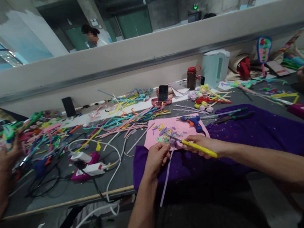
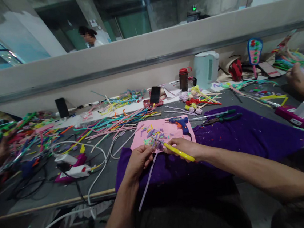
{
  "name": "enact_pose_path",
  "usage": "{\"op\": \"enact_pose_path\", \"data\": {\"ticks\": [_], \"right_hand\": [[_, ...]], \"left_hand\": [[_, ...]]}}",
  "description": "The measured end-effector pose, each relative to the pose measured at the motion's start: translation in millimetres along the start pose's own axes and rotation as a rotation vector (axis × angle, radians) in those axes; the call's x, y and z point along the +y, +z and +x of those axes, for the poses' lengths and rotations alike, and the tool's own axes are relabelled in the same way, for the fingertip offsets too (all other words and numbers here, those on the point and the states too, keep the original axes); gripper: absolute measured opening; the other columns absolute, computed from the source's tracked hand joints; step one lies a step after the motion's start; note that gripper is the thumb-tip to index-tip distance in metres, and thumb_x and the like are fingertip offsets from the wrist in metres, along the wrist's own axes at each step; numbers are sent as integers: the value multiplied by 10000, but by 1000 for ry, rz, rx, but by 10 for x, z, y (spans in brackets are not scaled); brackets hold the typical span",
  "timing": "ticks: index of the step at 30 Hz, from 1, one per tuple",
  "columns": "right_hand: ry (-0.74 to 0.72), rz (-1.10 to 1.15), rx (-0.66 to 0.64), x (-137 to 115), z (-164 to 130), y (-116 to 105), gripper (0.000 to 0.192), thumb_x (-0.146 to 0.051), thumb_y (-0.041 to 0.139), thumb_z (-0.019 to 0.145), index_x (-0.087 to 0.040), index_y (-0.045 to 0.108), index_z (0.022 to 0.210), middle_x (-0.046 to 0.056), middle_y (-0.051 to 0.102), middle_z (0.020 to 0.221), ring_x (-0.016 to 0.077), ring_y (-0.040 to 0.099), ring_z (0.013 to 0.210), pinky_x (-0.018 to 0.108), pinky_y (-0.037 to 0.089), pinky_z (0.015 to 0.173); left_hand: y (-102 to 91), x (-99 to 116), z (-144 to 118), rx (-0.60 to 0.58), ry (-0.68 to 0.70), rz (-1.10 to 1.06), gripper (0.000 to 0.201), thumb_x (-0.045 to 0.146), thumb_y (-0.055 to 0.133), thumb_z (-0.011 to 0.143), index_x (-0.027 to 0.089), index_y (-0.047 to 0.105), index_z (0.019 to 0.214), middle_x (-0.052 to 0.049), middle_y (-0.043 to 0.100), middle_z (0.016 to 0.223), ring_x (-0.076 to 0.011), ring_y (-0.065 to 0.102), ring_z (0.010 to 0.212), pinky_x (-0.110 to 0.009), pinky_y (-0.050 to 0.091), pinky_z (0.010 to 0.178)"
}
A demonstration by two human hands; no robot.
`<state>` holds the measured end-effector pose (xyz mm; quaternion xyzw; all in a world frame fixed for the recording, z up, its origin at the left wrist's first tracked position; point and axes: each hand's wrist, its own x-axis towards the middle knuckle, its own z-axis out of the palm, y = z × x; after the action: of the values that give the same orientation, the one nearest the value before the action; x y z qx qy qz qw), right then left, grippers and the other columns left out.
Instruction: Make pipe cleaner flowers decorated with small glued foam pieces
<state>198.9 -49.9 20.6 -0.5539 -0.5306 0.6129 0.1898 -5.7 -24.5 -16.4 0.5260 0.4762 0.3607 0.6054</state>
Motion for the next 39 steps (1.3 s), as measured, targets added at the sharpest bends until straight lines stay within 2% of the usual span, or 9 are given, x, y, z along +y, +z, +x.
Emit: {"op": "enact_pose_path", "data": {"ticks": [7, 12, 17, 23, 27, 31, 36, 39], "right_hand": [[-17, -11, 6, -19, 5, 2, 188, -332, 480, 776, -195, 541, 890, -68, 415, 528, 14, 341, 325, 125, 200, 295], [29, -2, 20, -46, -52, -24, 207, -356, 471, 783, -204, 523, 912, -68, 421, 526, 11, 333, 320, 117, 203, 297], [-7, 45, 22, 2, -168, -39, 314, -466, 509, 760, -211, 472, 940, -64, 424, 591, 8, 336, 352, 114, 230, 305], [-122, -177, -45, 7, -358, 77, 491, -560, 536, 714, -198, 460, 1036, -59, 440, 607, 35, 405, 407, 156, 353, 381], [-169, -290, -19, -92, -379, 148, 468, -523, 548, 724, -165, 494, 1021, -39, 489, 643, 47, 426, 470, 170, 348, 441], [-223, -266, 16, -88, -295, 190, 387, -464, 577, 723, -163, 538, 962, -17, 522, 703, 56, 431, 543, 172, 336, 478], [-138, -121, -16, -36, -187, 190, 294, -401, 557, 749, -176, 528, 936, -38, 468, 632, 25, 367, 433, 161, 280, 395], [-28, -24, -74, -21, -120, 145, 286, -428, 538, 747, -199, 505, 916, -56, 418, 588, 12, 327, 358, 151, 223, 331]], "left_hand": [[14, -22, 22, 34, 16, 0, 306, 435, 619, 643, 156, 492, 634, 47, 509, 437, -24, 292, 254, -166, 148, 281], [12, -37, 20, 36, 34, 10, 277, 400, 610, 660, 154, 489, 627, 43, 515, 443, -28, 308, 261, -162, 161, 279], [-11, -17, 19, 60, 26, -75, 257, 381, 605, 673, 147, 502, 642, 45, 521, 463, -18, 305, 266, -158, 162, 277], [-51, 12, 20, -34, -6, -211, 286, 386, 594, 692, 138, 479, 610, 57, 472, 442, 2, 257, 255, -156, 116, 278], [-46, 6, 6, -98, -27, -191, 274, 383, 584, 700, 136, 488, 631, 62, 462, 434, 6, 237, 251, -155, 102, 281], [-26, 20, 0, -101, -45, -154, 243, 360, 580, 693, 141, 492, 634, 66, 459, 416, -1, 235, 243, -161, 114, 278], [1, 29, 8, -71, -19, -83, 289, 401, 552, 696, 151, 464, 581, 64, 440, 400, -13, 243, 251, -171, 133, 284], [29, -7, 29, 59, 38, 58, 295, 440, 537, 701, 156, 489, 639, 52, 485, 442, -32, 302, 276, -173, 179, 299]]}}
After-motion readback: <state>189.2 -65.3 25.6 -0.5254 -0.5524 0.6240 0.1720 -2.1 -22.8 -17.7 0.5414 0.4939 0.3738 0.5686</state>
